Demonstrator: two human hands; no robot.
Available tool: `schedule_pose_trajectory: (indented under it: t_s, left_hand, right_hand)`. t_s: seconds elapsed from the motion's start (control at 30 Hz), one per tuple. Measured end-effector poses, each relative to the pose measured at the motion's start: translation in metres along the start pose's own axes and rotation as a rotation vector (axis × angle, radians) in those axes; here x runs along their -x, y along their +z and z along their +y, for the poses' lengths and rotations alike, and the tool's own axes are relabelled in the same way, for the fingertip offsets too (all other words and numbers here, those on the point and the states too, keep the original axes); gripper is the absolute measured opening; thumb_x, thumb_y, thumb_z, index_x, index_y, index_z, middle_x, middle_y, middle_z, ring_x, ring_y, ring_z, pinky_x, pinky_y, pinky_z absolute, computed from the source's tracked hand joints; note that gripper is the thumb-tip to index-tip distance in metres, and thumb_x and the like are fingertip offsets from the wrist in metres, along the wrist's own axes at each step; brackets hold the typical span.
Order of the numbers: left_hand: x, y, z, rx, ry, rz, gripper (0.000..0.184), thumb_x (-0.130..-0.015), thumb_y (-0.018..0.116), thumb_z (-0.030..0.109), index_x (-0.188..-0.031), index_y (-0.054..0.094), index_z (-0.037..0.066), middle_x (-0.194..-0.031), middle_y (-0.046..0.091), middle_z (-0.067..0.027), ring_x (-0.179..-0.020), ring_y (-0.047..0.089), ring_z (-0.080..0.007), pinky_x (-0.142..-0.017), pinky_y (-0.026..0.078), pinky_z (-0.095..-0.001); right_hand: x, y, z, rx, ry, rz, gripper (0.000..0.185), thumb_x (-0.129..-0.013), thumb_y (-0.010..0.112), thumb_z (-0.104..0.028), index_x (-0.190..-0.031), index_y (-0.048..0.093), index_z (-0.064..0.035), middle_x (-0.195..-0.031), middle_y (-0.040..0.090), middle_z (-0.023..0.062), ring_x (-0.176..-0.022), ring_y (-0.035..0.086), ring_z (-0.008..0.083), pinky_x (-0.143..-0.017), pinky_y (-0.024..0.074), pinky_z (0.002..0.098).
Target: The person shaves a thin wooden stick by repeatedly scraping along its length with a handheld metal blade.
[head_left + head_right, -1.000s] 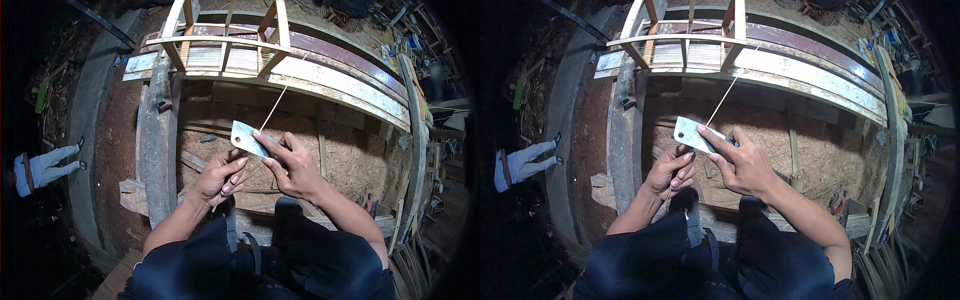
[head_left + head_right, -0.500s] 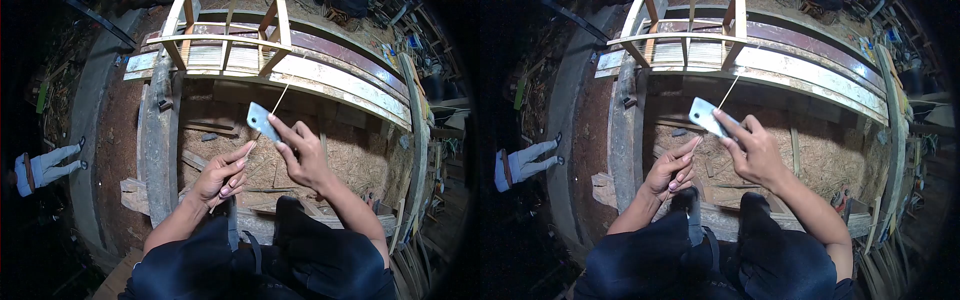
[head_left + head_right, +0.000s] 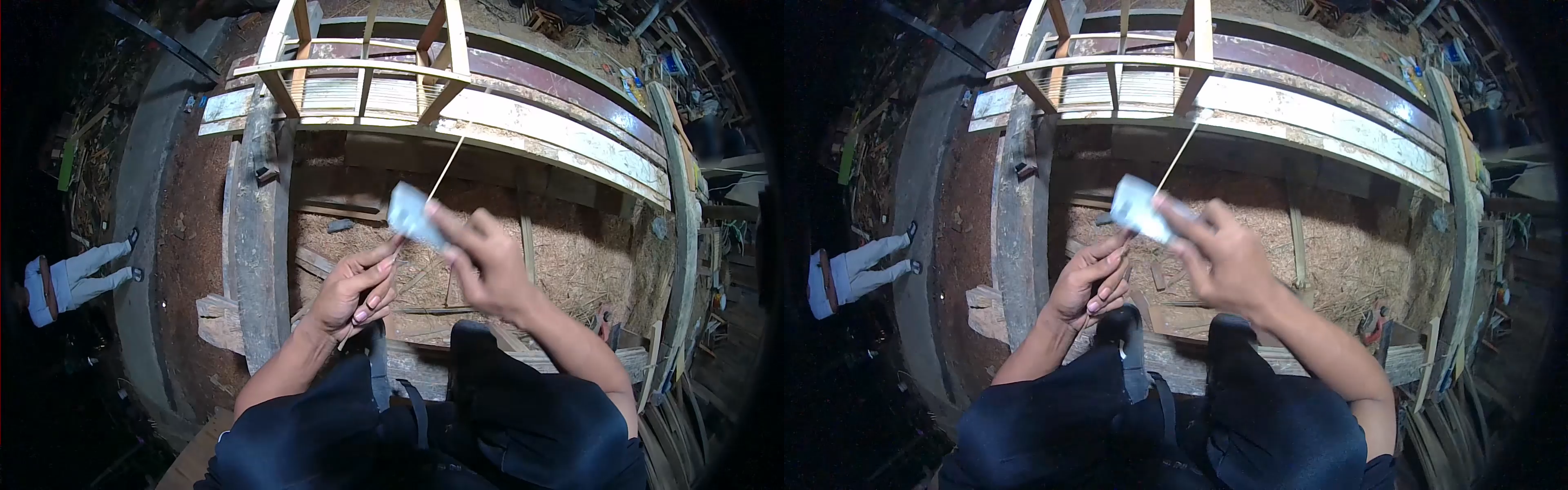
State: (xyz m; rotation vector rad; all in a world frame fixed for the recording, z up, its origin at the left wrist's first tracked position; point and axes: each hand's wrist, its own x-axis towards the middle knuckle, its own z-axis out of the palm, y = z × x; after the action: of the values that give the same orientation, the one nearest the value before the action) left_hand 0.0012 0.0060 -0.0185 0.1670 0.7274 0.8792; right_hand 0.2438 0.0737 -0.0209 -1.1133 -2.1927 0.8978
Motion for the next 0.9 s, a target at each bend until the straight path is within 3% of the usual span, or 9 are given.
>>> schedule_pose_trajectory:
  t_s: [0.07,0.13,0.23,0.33,0.5,0.6,0.7,0.83,0.9]
  left_hand:
    - [0.001,0.008,0.002,0.012,0.016,0.002,0.023,-0.11,0.046,0.009,-0.125,0.062,0.002,-0.059,0.048,0.0012,-0.039,0.038,-0.0051,-0.037,0.03,-0.0202]
    - [0.0,-0.002,-0.003,0.014,0.031,0.021,0.023,-0.11,0.046,0.009,-0.125,0.061,0.001,-0.059,0.047,0.0017,-0.039,0.038,-0.0048,-0.037,0.03,-0.0202]
    - [0.0,-0.008,-0.002,-0.092,0.035,-0.035,0.041,-0.11,0.045,0.01,-0.151,0.048,0.002,-0.059,0.046,0.0025,-0.04,0.037,-0.0051,-0.038,0.032,-0.0198]
    - [0.002,0.005,-0.001,-0.143,0.05,-0.021,0.036,-0.111,0.045,0.011,-0.144,0.052,0.0,-0.059,0.044,0.0033,-0.04,0.037,-0.0043,-0.038,0.032,-0.0201]
    - [-0.002,-0.001,-0.004,-0.426,0.085,0.062,0.05,-0.109,0.048,0.008,-0.158,0.041,0.009,-0.06,0.04,0.0039,-0.04,0.034,-0.005,-0.04,0.032,-0.0206]
    - [-0.003,0.007,-0.005,-0.319,0.112,0.084,0.042,-0.107,0.056,0.009,-0.149,0.053,0.002,-0.058,0.044,0.0059,-0.042,0.037,-0.0033,-0.041,0.031,-0.0225]
    - [-0.003,-0.007,-0.005,-0.487,0.107,0.111,0.039,-0.108,0.056,0.01,-0.146,0.057,0.003,-0.059,0.045,0.0066,-0.043,0.036,-0.0027,-0.042,0.031,-0.022]
    - [-0.005,0.008,-0.005,-0.261,0.122,0.168,0.026,-0.108,0.054,0.012,-0.129,0.065,0.001,-0.057,0.045,0.0033,-0.039,0.036,-0.0047,-0.04,0.03,-0.0215]
    - [-0.005,-0.008,-0.009,-0.288,0.128,0.137,0.03,-0.108,0.054,0.012,-0.134,0.063,0.002,-0.056,0.045,0.0033,-0.039,0.036,-0.0046,-0.039,0.03,-0.0215]
  right_hand:
    - [-0.005,-0.004,0.003,0.024,0.09,0.044,0.052,-0.097,0.065,-0.022,-0.149,0.059,-0.0271,-0.084,0.055,0.0137,-0.058,0.057,0.0266,-0.054,0.0527,0.0407]
    - [0.004,0.002,-0.005,-0.005,0.003,-0.042,0.052,-0.098,0.065,-0.021,-0.149,0.059,-0.0258,-0.082,0.054,0.0126,-0.058,0.056,0.0263,-0.055,0.0511,0.0402]
    - [0.006,0.002,-0.005,0.017,-0.008,-0.048,0.053,-0.098,0.065,-0.021,-0.15,0.057,-0.026,-0.083,0.054,0.0124,-0.06,0.057,0.0259,-0.056,0.0526,0.0404]
    - [-0.002,-0.004,0.005,0.051,0.116,0.032,0.055,-0.097,0.066,-0.021,-0.151,0.057,-0.027,-0.083,0.054,0.0134,-0.06,0.057,0.0259,-0.057,0.0543,0.0408]
    - [0.005,0.002,-0.001,-0.014,0.037,-0.025,0.054,-0.098,0.065,-0.022,-0.151,0.056,-0.0253,-0.083,0.053,0.0135,-0.059,0.055,0.0252,-0.056,0.0518,0.0399]
    - [-0.001,-0.001,0.004,0.017,0.084,0.026,0.054,-0.099,0.064,-0.023,-0.152,0.056,-0.0255,-0.083,0.053,0.0133,-0.059,0.055,0.0243,-0.055,0.052,0.039]
    - [0.012,0.001,-0.02,-0.028,0.034,-0.174,0.055,-0.099,0.064,-0.023,-0.153,0.055,-0.0248,-0.084,0.055,0.012,-0.063,0.056,0.0219,-0.056,0.0512,0.0411]
    - [0.0,0.0,0.0,0.005,0.073,-0.01,0.054,-0.1,0.063,-0.024,-0.153,0.054,-0.0271,-0.085,0.055,0.0128,-0.059,0.055,0.0235,-0.056,0.0521,0.0412]
    - [0.006,0.004,-0.01,-0.024,0.038,-0.061,0.054,-0.1,0.063,-0.024,-0.153,0.055,-0.0266,-0.085,0.054,0.0133,-0.059,0.056,0.0246,-0.056,0.0513,0.0417]
